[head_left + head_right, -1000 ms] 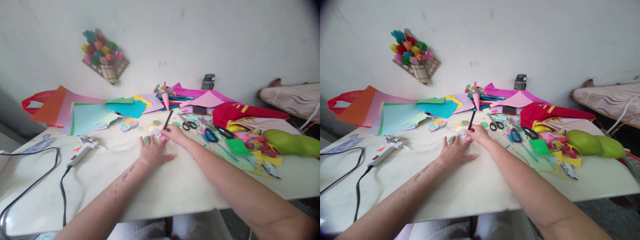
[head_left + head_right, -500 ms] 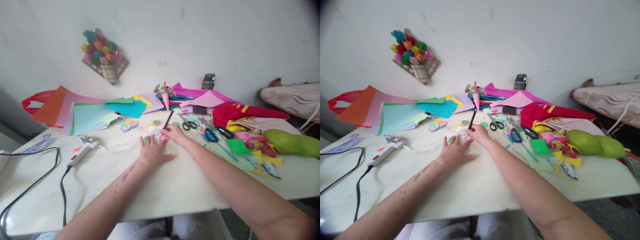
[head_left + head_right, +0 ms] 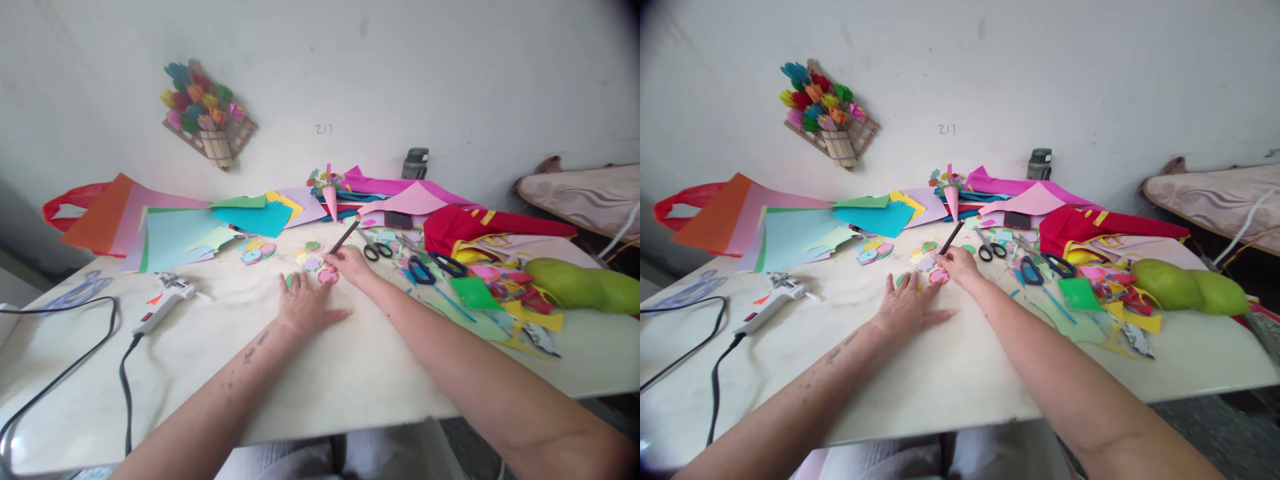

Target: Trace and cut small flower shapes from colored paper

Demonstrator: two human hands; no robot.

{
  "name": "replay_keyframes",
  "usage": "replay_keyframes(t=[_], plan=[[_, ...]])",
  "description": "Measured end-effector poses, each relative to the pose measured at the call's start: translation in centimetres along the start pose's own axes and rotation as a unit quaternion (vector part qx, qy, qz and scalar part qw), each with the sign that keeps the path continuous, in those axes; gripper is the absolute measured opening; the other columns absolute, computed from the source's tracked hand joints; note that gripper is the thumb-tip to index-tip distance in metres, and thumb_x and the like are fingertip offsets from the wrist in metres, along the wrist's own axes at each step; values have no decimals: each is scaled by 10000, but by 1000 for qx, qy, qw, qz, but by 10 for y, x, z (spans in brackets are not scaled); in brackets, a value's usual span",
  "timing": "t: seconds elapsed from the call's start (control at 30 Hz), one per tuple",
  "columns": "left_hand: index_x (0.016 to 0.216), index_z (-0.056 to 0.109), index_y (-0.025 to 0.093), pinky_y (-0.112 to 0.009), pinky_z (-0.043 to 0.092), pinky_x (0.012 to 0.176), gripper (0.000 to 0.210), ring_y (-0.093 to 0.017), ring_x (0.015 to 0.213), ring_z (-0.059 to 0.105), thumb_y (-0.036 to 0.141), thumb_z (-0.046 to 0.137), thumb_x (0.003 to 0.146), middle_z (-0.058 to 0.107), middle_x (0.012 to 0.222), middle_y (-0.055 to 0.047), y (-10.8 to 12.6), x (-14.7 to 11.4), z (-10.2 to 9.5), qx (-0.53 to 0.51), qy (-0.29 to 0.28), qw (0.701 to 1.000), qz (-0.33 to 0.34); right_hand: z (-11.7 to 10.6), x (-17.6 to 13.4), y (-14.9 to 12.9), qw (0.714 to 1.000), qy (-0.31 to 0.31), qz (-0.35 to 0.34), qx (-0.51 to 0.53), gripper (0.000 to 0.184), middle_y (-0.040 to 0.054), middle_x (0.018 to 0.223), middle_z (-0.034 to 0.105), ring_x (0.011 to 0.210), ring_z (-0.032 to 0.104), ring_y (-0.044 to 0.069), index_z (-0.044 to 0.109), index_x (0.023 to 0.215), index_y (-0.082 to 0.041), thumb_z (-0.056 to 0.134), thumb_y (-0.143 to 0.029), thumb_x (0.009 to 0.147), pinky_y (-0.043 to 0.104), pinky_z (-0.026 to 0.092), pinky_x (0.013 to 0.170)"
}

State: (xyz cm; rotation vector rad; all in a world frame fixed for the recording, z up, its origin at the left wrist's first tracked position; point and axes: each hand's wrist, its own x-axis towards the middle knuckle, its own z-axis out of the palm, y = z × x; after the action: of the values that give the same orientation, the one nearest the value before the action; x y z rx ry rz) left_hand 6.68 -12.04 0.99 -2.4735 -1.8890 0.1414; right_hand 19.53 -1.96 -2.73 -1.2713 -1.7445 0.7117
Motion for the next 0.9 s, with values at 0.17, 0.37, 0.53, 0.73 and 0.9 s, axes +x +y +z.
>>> replay_keyframes(t=[0.17, 0.37, 0.53, 0.73, 0.9], plan=[[1341, 317, 318, -634, 12, 979, 803, -364, 1280, 232, 772, 268, 680, 340, 1377, -157, 0, 0, 0, -2, -1, 1000, 1, -4, -4, -6, 1000, 0, -14, 4, 296, 32, 686, 677, 599, 618, 127, 665, 850, -166, 548, -428, 774, 217, 463, 578], [1353, 294, 318, -629, -11, 979, 805, -369, 1278, 227, 768, 275, 686, 326, 1391, -146, 0, 1, 2, -2, -3, 1000, 1, -6, -7, -11, 998, -63, -12, 2, 288, 37, 654, 675, 624, 622, 148, 689, 791, -156, 583, -420, 749, 235, 470, 586], [1368, 276, 295, -614, 12, 988, 840, -387, 1276, 231, 781, 202, 686, 327, 1392, -152, 2, -2, 1, 11, 5, 1000, 4, -9, -8, -14, 996, -87, -21, -16, 285, 33, 648, 673, 617, 609, 148, 698, 769, -154, 608, -420, 725, 233, 463, 576], [1387, 244, 256, -609, 21, 992, 923, -408, 1280, 217, 810, 198, 650, 304, 1403, -175, 5, -6, 0, 23, 1, 1000, 3, -11, -9, -18, 995, -91, -22, -34, 277, 31, 630, 667, 621, 604, 151, 703, 728, -159, 625, -423, 707, 232, 461, 574], [1391, 228, 257, -612, -8, 987, 948, -421, 1274, 227, 824, 197, 632, 304, 1407, -175, 7, -5, 3, 33, 2, 999, -4, -13, -11, -20, 994, -106, -21, -22, 282, 34, 624, 669, 611, 606, 143, 699, 708, -146, 623, -418, 708, 226, 461, 576]])
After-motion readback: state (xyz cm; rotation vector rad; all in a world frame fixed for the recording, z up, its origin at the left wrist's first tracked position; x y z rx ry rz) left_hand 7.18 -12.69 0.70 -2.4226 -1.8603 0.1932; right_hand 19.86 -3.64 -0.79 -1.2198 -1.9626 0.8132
